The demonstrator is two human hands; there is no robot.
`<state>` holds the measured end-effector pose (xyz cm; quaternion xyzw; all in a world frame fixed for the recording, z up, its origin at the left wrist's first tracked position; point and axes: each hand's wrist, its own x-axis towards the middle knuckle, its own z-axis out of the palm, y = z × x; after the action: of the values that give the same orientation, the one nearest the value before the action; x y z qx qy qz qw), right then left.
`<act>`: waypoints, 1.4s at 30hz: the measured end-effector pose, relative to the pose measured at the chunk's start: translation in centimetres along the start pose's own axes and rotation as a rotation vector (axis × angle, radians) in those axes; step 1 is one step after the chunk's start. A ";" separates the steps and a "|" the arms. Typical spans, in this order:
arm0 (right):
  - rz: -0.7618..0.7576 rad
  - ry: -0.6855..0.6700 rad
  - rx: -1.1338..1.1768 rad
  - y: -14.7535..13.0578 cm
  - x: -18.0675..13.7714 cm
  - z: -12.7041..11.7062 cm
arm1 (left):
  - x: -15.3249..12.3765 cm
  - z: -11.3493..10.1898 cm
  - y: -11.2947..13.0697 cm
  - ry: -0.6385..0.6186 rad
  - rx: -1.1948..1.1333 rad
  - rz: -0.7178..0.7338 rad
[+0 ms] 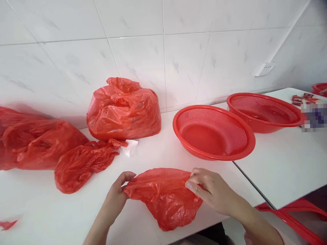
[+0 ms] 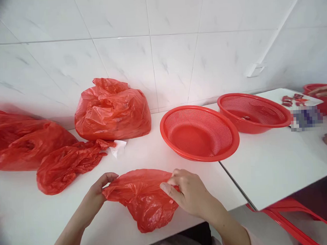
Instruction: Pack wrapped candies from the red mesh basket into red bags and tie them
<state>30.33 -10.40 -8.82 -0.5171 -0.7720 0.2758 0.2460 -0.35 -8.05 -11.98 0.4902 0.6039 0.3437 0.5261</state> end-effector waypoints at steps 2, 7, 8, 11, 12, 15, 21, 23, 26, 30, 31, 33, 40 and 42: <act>-0.088 0.074 -0.067 -1.5 0.4 -0.1 | -0.3 1.1 0.8 -0.071 -0.088 -0.012; -0.193 -0.134 -0.240 -3.8 1.5 1.5 | -0.6 2.5 1.0 -0.280 -0.214 -0.029; -0.179 -0.158 -0.274 -3.6 1.8 2.1 | -0.6 2.6 0.6 -0.303 -0.262 -0.041; -0.101 -0.166 -0.353 -2.5 2.5 3.5 | -0.5 2.7 -0.7 -0.297 -0.521 -0.119; -0.072 -0.189 -0.381 -2.1 2.6 3.7 | -0.5 2.6 -0.9 -0.272 -0.632 -0.155; -0.010 -0.330 -0.432 -1.1 2.2 3.5 | -0.5 1.7 -1.0 -0.113 -0.951 -0.220; 0.062 -0.313 -0.477 1.1 1.1 2.1 | -0.6 -0.1 -0.7 0.194 -0.944 -0.241; 0.100 -0.260 -0.525 1.6 1.2 1.6 | -0.8 0.4 -1.2 0.230 -0.667 -0.146; 0.117 -0.221 -0.559 1.3 1.6 1.1 | -1.6 1.7 -1.5 0.309 -0.067 0.174; 0.040 -0.211 -0.423 -0.6 1.5 0.8 | -3.2 3.1 -0.2 0.383 0.556 0.724; 0.020 -0.212 -0.339 -1.1 1.3 0.6 | -3.4 3.3 0.1 0.341 0.664 0.816; 0.001 -0.182 -0.116 -1.6 0.5 -0.7 | -3.1 3.6 0.1 0.181 0.872 0.891; 0.421 0.761 -0.143 9.7 -2.3 -12.5 | 1.7 2.0 -3.7 0.198 1.017 0.711; 0.650 0.846 -0.243 15.5 -2.8 -15.8 | 2.3 1.7 -3.3 0.210 0.937 0.672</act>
<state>52.12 -5.47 -8.12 -0.8197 -0.4323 0.0142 0.3755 0.62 -6.99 -16.11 0.7984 0.5520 0.2346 0.0527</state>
